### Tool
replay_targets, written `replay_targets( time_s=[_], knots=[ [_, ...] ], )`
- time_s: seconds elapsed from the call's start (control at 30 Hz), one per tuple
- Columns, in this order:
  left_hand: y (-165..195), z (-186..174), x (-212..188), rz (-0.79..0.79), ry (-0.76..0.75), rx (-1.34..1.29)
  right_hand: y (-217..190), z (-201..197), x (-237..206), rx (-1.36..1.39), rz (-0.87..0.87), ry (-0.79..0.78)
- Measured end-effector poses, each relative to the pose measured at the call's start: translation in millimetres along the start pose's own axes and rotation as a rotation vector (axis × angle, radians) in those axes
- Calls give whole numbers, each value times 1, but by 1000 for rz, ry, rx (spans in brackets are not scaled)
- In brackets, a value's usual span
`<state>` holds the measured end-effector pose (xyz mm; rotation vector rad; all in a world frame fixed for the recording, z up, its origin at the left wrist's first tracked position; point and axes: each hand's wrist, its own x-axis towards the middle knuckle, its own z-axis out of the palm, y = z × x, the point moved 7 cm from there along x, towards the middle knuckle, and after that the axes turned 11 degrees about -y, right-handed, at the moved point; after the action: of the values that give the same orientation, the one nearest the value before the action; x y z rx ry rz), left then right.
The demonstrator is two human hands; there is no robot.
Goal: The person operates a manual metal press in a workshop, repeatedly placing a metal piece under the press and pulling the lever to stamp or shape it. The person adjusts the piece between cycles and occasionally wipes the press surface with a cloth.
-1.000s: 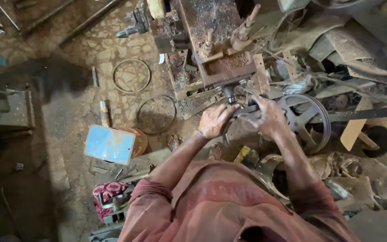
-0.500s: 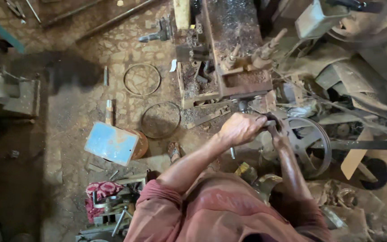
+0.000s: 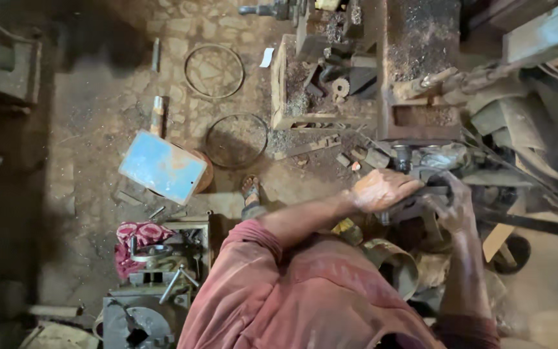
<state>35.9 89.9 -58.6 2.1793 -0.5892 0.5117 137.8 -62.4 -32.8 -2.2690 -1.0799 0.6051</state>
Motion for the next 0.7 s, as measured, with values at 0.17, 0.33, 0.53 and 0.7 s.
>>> replay_targets(
  time_s=[0.17, 0.33, 0.53, 0.7],
  knots=[
    [-16, 20, -13, -30, -79, -83, -45, -4, 2, -170, -148, 69],
    [-28, 26, -26, 43, 18, -122, -61, -3, 9, -284, -65, 69],
    [-38, 32, -44, 113, 111, -66, -80, 5, 16, -404, 142, 11],
    [-36, 15, -54, 46, 76, -112, -102, 12, 18, -491, 132, 23]
  ],
)
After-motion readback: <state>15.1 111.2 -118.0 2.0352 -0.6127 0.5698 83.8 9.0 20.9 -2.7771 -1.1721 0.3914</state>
